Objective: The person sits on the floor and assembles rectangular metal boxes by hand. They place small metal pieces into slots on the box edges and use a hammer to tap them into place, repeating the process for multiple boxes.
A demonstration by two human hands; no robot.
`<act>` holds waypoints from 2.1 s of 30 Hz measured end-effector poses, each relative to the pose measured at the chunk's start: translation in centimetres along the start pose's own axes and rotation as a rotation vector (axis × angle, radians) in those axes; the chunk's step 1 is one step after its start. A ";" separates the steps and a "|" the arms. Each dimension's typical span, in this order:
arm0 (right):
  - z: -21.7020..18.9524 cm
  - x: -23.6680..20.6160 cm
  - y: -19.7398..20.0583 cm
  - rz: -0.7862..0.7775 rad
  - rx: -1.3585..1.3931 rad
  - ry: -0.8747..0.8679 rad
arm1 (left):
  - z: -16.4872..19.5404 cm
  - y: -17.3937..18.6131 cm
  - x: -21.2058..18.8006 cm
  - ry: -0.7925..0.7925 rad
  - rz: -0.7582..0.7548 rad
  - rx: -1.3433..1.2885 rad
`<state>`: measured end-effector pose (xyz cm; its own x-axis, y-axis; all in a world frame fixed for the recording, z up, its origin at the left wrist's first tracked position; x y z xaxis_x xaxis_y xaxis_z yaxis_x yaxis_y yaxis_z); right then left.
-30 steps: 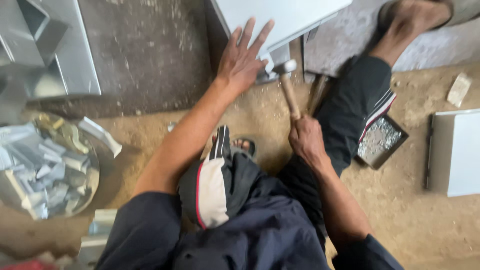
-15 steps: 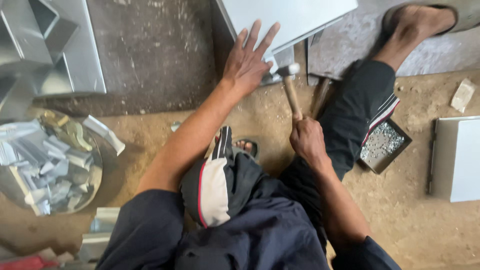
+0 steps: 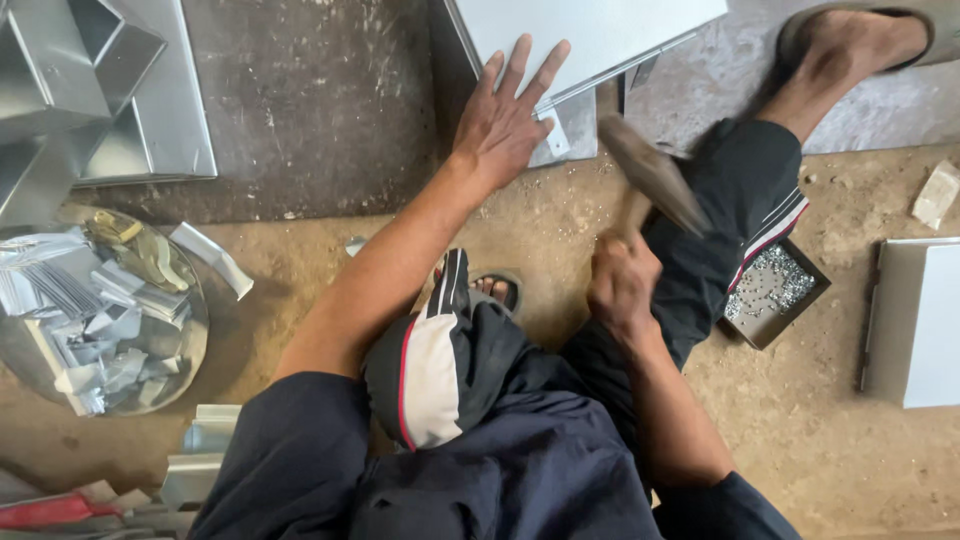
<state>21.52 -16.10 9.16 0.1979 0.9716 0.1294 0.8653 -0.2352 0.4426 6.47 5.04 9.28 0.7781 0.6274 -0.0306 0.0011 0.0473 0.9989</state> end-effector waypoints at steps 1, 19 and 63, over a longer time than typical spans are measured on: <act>1.4 0.2 -0.2 -0.090 -0.194 0.006 | 0.0 0.1 0.1 -0.012 0.004 0.008; 10.2 15.1 3.2 0.088 0.171 -0.316 | 3.4 1.1 1.4 0.112 0.254 -0.118; 13.2 2.8 1.4 0.316 -0.751 -0.014 | 2.0 1.6 1.0 -0.110 -0.182 0.075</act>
<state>29.34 -13.39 -1.59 0.3909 0.8559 0.3385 0.2294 -0.4468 0.8647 8.48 4.18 10.97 0.8244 0.5254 -0.2104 0.1912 0.0913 0.9773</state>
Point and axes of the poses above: each hand's wrist, its own x-axis towards the middle knuckle, its own y-axis out of the back of the hand, z = x × y, the point moved 3 cm from there along x, towards the middle knuckle, and after that the axes turned 4 degrees about -z, right-handed, at the moved point
